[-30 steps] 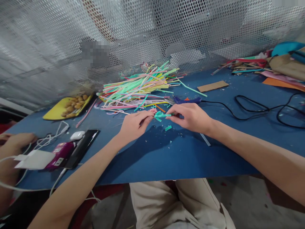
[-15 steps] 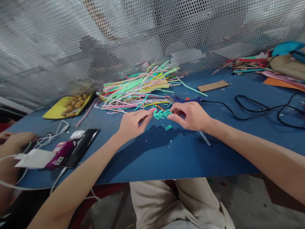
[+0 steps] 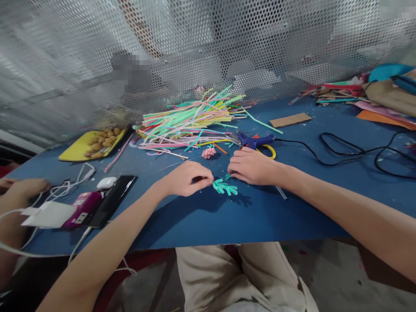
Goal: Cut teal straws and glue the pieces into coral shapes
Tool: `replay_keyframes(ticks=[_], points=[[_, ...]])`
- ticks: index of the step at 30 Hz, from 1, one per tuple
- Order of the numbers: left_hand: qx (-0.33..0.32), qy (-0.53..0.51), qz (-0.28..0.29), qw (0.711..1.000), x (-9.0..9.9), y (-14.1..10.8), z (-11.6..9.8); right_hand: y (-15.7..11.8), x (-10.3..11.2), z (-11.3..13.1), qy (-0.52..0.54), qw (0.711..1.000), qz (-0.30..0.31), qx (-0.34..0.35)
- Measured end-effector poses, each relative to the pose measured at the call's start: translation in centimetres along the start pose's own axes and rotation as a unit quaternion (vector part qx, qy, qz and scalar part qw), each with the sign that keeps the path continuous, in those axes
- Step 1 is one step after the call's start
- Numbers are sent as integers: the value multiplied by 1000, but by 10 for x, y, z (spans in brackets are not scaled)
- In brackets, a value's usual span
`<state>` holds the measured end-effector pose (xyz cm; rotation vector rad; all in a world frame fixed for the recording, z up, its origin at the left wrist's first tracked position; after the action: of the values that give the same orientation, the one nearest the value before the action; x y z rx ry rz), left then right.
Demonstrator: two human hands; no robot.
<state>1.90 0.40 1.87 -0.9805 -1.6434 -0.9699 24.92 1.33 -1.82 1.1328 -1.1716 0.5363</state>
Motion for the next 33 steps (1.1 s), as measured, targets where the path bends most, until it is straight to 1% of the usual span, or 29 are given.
replay_keyframes(ticks=[4, 7, 9, 12, 14, 16, 18, 20, 22, 24, 26, 27, 28, 29, 30, 31, 33], points=[[4, -28, 25, 999, -7, 2, -1, 1, -1, 3, -9, 1000, 17, -17], [3, -40, 37, 999, -8, 3, -1, 2, 3, 0, 13, 998, 22, -52], [-7, -38, 45, 998, -8, 3, -1, 2, 8, -4, 58, 994, 9, -89], [-20, -11, 42, 999, -7, 3, 1, 2, 18, -7, 125, 982, -37, -137], [-9, 20, -5, 1000, -6, 3, 4, 2, 23, -6, 155, 974, -67, -150], [17, 41, -85, 995, -5, 3, 6, 2, 25, -1, 192, 962, -98, -168], [46, 20, -162, 985, -5, 5, 6, 3, 25, 4, 248, 937, -133, -207], [75, -45, -223, 971, -8, 9, 3, 3, 21, 9, 322, 900, -158, -249], [103, -122, -267, 950, -11, 12, -1, 5, 16, 13, 396, 860, -161, -280], [126, -186, -291, 930, -14, 15, -3, 6, 11, 16, 461, 822, -151, -299], [137, -236, -307, 912, -17, 17, -4, 7, 8, 18, 502, 795, -144, -308], [136, -259, -314, 903, -18, 18, -4, 8, 8, 19, 514, 788, -140, -308], [133, -282, -319, 895, -20, 18, -3, 8, 8, 20, 518, 787, -137, -306], [130, -307, -323, 886, -21, 18, -2, 8, 9, 20, 513, 792, -134, -301], [128, -333, -328, 875, -23, 18, -1, 8, 11, 20, 497, 805, -133, -296], [127, -356, -337, 862, -24, 17, 1, 8, 12, 19, 469, 825, -129, -287], [134, -385, -357, 840, -24, 14, 4, 7, 17, 16, 381, 883, -112, -252]])
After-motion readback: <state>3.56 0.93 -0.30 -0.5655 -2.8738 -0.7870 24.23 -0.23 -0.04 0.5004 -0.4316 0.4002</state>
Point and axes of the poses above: each hand's wrist, its own y-axis towards the middle knuckle, its own x-axis out of the back of the hand, z = x × y, the point moved 3 cm from there along y, towards the middle knuckle, and after that the axes turned 4 degrees about -x, right-handed, at the moved point
